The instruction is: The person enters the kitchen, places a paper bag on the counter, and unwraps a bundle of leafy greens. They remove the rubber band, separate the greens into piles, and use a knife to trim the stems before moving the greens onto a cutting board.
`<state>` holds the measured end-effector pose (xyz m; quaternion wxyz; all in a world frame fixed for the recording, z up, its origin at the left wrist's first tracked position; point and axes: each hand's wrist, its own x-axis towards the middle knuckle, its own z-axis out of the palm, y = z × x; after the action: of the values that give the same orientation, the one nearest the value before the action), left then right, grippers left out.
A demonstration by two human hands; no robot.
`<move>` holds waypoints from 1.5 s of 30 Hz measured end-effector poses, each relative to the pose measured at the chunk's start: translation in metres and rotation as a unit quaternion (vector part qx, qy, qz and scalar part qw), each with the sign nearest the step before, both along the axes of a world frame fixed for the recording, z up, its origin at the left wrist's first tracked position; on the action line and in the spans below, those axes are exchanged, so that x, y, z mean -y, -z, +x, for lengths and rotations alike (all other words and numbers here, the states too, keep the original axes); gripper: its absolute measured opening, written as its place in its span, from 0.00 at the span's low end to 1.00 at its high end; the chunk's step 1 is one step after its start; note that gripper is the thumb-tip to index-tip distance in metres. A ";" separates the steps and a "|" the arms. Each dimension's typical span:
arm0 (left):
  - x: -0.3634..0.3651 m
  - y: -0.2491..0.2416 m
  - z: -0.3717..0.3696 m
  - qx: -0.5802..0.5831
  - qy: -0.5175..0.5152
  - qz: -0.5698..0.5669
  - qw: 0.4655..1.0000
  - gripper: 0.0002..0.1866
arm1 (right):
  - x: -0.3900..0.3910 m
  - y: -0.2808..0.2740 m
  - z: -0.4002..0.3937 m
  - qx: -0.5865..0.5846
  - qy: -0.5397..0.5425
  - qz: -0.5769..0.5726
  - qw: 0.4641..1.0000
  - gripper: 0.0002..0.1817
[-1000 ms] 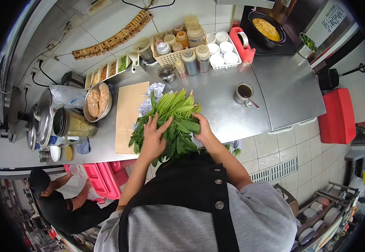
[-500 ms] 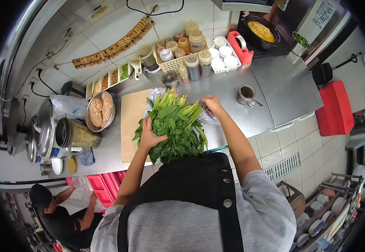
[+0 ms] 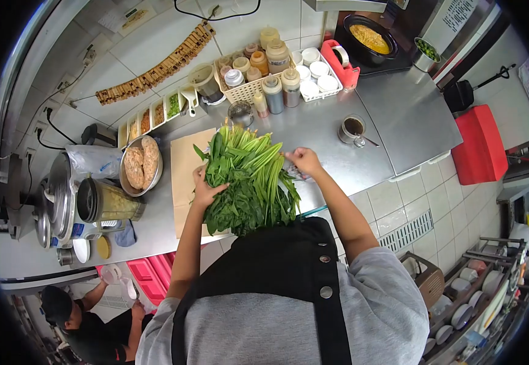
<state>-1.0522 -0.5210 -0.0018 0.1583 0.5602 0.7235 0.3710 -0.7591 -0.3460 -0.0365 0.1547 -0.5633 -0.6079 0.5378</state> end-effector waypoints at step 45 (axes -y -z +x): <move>-0.023 -0.033 -0.015 0.043 0.082 -0.063 0.994 0.61 | -0.082 -0.002 -0.018 0.106 -0.063 0.289 0.949 0.15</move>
<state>-1.0672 -0.4981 0.0308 0.2541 0.5903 0.6896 0.3340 -0.7767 -0.2637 -0.0349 0.2110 -0.5086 -0.7845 0.2852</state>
